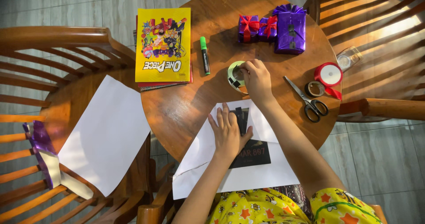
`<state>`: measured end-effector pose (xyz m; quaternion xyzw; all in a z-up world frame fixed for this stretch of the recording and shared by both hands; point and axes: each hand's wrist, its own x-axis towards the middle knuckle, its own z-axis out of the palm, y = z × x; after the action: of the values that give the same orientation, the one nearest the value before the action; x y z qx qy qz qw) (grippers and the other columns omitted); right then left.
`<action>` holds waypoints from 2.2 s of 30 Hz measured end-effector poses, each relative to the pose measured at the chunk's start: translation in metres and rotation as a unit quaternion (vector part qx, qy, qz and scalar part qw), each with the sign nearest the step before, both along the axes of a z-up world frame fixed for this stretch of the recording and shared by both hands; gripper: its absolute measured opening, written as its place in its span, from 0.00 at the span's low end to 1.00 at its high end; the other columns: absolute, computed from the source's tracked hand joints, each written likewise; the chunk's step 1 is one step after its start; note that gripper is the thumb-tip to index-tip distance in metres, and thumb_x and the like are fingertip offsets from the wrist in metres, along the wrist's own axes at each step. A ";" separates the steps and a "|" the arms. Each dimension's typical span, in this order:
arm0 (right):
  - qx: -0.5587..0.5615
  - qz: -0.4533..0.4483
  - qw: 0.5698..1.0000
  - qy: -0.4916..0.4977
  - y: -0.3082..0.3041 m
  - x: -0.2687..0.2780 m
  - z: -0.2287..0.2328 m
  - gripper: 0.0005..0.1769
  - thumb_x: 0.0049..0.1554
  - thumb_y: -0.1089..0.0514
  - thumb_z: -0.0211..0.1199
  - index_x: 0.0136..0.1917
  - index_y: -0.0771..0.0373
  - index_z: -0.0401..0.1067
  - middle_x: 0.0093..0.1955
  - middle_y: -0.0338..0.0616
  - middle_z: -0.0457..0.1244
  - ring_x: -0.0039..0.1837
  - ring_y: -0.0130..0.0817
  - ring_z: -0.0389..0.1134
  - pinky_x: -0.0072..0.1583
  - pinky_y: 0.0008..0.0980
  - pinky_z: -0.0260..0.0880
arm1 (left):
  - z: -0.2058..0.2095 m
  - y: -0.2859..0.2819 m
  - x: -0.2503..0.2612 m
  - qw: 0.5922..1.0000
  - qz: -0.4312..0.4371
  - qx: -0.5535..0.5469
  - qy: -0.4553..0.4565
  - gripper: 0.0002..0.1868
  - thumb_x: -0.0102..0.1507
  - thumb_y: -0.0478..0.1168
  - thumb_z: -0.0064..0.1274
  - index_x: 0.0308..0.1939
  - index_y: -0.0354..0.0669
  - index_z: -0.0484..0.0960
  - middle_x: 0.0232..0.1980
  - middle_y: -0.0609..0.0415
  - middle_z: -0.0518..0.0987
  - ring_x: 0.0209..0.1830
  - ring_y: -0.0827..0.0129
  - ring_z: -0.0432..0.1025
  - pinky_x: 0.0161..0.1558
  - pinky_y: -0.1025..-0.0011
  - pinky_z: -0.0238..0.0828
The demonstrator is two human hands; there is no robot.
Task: The person wraps a small dark book in white paper on a wooden table. They fold the paper edges, secure them with clear tape, and place a small purple wrapped item on top of the package.
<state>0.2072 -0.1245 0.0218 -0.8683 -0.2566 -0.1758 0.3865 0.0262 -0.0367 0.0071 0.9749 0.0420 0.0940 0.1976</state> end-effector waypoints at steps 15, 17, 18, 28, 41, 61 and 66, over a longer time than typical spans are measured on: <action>0.163 0.014 0.957 0.238 -0.031 -0.025 0.025 0.05 0.59 0.67 0.69 0.51 0.65 0.78 0.48 0.39 0.70 0.49 0.23 0.73 0.52 0.25 0.75 | -0.005 0.012 -0.010 0.998 -0.016 -0.065 -0.022 0.32 0.62 0.53 0.57 0.58 0.30 0.71 0.77 0.35 0.60 0.76 0.41 0.53 0.70 0.25 0.36; 0.156 0.045 0.945 0.283 -0.039 -0.045 0.025 0.07 0.59 0.67 0.68 0.52 0.66 0.78 0.45 0.38 0.70 0.48 0.21 0.70 0.51 0.24 0.73 | -0.006 0.022 -0.012 0.996 -0.029 -0.081 -0.032 0.25 0.64 0.46 0.53 0.61 0.35 0.72 0.78 0.40 0.62 0.78 0.47 0.55 0.73 0.25 0.34; 0.144 0.066 0.943 0.292 -0.041 -0.056 0.025 0.08 0.59 0.68 0.68 0.53 0.67 0.78 0.44 0.38 0.69 0.47 0.21 0.69 0.51 0.24 0.72 | -0.006 0.027 -0.014 0.995 -0.036 -0.089 -0.037 0.22 0.65 0.42 0.51 0.62 0.37 0.72 0.79 0.43 0.62 0.79 0.49 0.56 0.74 0.26 0.33; 0.091 0.059 0.925 0.364 -0.020 -0.099 0.023 0.32 0.51 0.64 0.73 0.67 0.60 0.65 0.39 0.43 0.71 0.41 0.25 0.72 0.44 0.25 0.73 | 0.007 0.042 -0.017 0.981 -0.033 -0.188 -0.021 0.45 0.59 0.34 0.59 0.76 0.36 0.52 0.73 0.42 0.63 0.77 0.46 0.54 0.74 0.29 0.29; 0.030 0.009 0.960 0.279 0.005 -0.083 -0.002 0.18 0.48 0.64 0.75 0.48 0.66 0.69 0.37 0.47 0.72 0.41 0.31 0.76 0.45 0.29 0.74 | 0.011 0.047 -0.017 0.985 -0.050 -0.166 -0.011 0.44 0.59 0.36 0.61 0.75 0.38 0.54 0.75 0.49 0.63 0.75 0.53 0.58 0.75 0.28 0.31; 0.049 -0.014 0.956 0.289 -0.031 -0.070 0.049 0.10 0.60 0.62 0.65 0.53 0.70 0.78 0.43 0.46 0.73 0.42 0.28 0.76 0.44 0.27 0.76 | -0.010 0.030 -0.014 0.993 -0.045 0.095 -0.051 0.40 0.60 0.45 0.52 0.73 0.28 0.64 0.78 0.45 0.61 0.77 0.58 0.57 0.74 0.28 0.40; 0.100 -0.033 0.941 0.321 -0.053 -0.072 0.046 0.09 0.62 0.61 0.65 0.53 0.70 0.77 0.44 0.43 0.73 0.44 0.25 0.75 0.44 0.25 0.76 | -0.004 0.032 -0.008 0.994 -0.062 0.084 -0.023 0.43 0.57 0.46 0.53 0.74 0.28 0.62 0.74 0.43 0.63 0.72 0.55 0.60 0.72 0.26 0.40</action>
<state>0.1348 -0.1774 0.0680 -0.8436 -0.0711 0.0747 0.5270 0.0181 -0.0046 0.0036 0.9863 -0.0311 0.1067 0.1218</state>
